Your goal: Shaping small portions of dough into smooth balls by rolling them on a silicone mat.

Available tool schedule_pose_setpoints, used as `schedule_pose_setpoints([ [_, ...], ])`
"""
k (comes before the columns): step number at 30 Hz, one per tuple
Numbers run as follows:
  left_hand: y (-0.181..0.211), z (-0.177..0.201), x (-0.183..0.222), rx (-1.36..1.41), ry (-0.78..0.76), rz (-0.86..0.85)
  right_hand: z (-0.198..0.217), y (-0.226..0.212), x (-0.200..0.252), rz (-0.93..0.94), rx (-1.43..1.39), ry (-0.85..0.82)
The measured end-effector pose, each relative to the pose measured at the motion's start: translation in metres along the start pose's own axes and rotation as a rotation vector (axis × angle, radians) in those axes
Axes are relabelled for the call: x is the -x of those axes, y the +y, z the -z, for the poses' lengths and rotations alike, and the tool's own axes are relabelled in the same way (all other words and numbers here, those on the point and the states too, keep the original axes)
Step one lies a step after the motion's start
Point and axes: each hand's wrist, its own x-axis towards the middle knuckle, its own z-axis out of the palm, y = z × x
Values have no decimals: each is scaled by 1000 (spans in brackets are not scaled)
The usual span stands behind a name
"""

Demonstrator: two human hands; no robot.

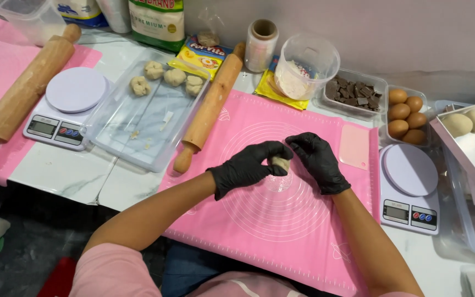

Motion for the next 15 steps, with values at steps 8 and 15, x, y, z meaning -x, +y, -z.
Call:
schedule_pose_setpoints([
  [8,5,-8,9,-124,-148,161,5,2,4,93,67,84],
  [15,-58,6,-6,529,46,216,-27,-48,-2,202,3,168],
])
